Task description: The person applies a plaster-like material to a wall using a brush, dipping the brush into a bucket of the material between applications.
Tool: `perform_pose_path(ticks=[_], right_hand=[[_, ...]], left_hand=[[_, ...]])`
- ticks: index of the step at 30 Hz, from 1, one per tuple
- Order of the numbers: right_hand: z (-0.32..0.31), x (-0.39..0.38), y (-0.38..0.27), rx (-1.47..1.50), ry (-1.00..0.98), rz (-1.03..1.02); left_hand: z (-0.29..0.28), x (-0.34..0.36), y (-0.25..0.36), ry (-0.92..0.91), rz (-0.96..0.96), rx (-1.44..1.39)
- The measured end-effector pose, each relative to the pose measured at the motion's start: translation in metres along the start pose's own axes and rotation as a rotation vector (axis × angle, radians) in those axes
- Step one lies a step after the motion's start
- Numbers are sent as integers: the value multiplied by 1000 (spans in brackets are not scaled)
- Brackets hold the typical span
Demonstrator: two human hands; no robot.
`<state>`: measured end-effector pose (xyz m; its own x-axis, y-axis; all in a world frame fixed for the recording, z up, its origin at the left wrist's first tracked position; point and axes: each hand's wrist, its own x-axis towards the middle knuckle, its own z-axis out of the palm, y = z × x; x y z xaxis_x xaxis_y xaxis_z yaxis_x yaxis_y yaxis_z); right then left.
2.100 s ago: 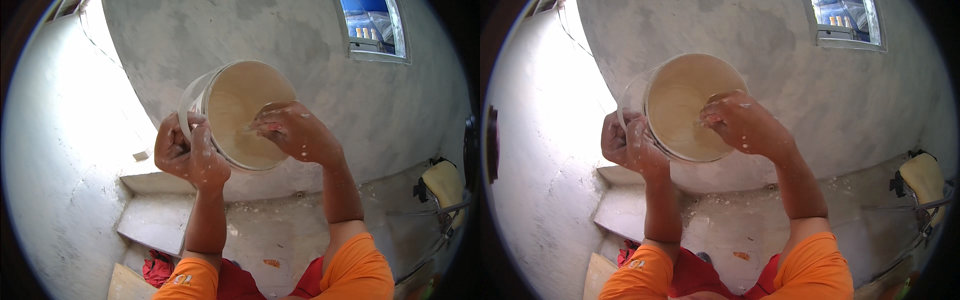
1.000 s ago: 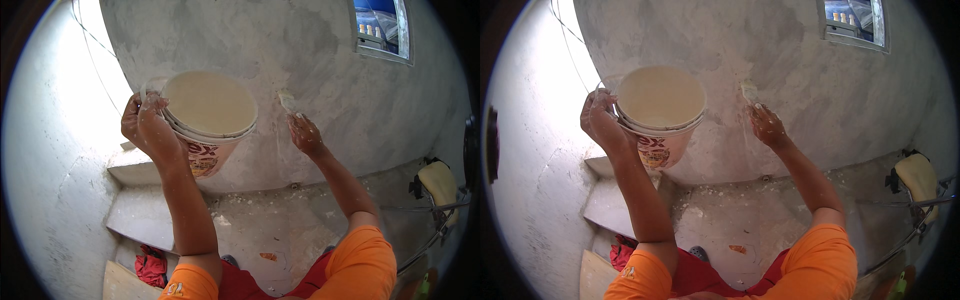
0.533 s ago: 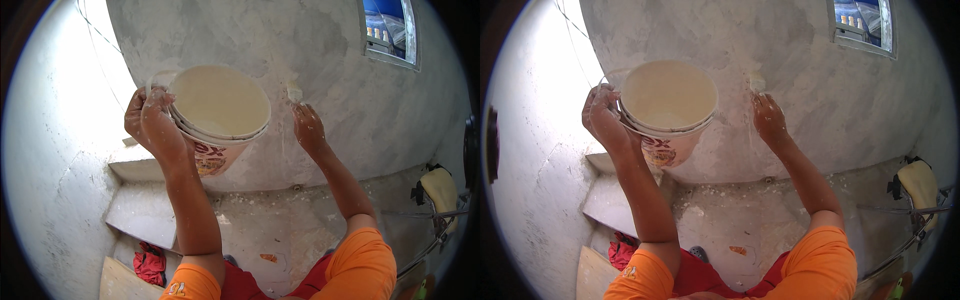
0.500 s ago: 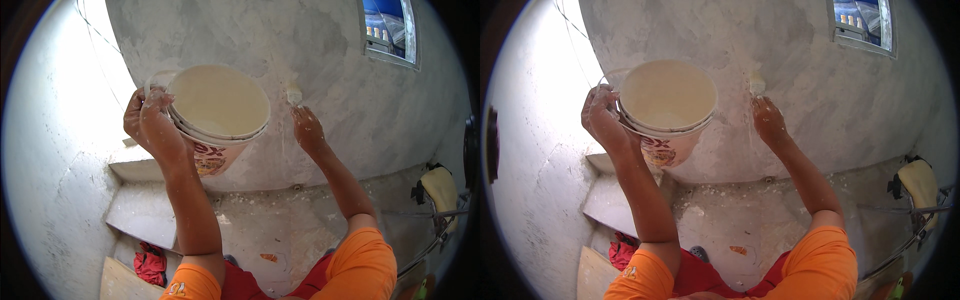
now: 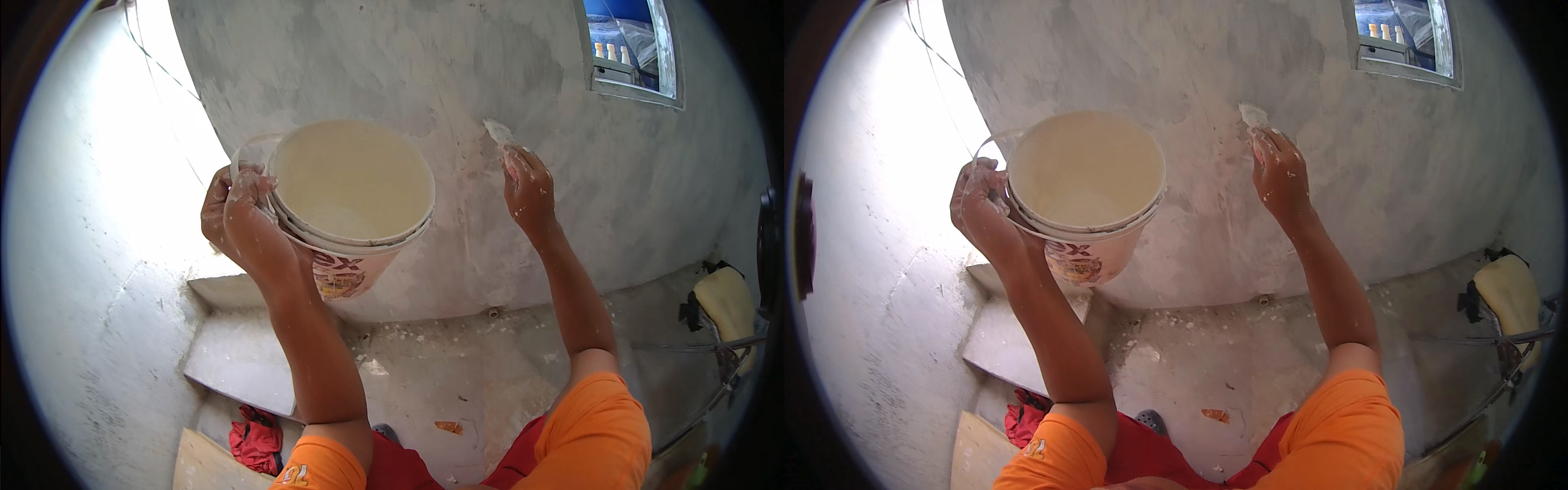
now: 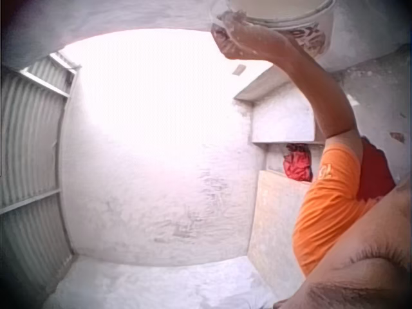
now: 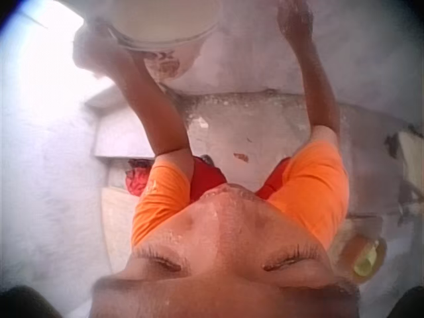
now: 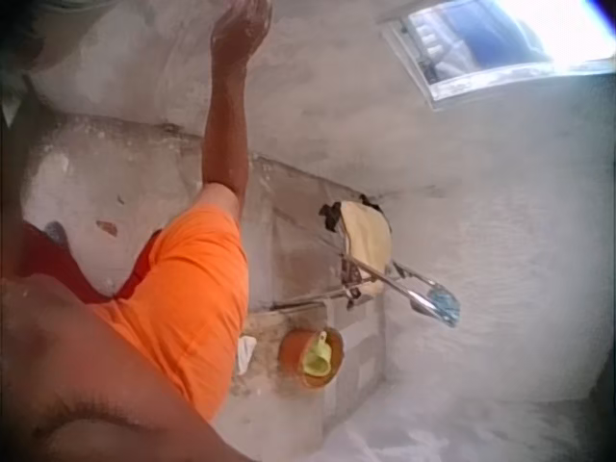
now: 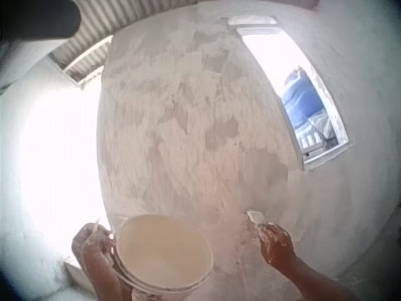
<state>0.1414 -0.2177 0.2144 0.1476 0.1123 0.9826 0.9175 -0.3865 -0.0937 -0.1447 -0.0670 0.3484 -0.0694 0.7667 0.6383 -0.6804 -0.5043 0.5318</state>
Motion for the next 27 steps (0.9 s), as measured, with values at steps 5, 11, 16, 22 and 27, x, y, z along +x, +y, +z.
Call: perform_pose_path(ticks=[5,11,16,22,27], right_hand=[[23,-42,-16,-20,-253,-194],[25,-20,-16,240,-338,86],[21,-15,-13,36,-77,-103],[38,-40,-36,-107,-382,-11],[41,-14,-59,-51,-220,88]], left_hand=[[0,-2,-3,-17,10,11],[0,-2,-2,-52,-2,-32],[0,-2,1,-61,-9,-75],[1,-2,5,-23,-5,-47],[-3,1,3,-38,20,-23]])
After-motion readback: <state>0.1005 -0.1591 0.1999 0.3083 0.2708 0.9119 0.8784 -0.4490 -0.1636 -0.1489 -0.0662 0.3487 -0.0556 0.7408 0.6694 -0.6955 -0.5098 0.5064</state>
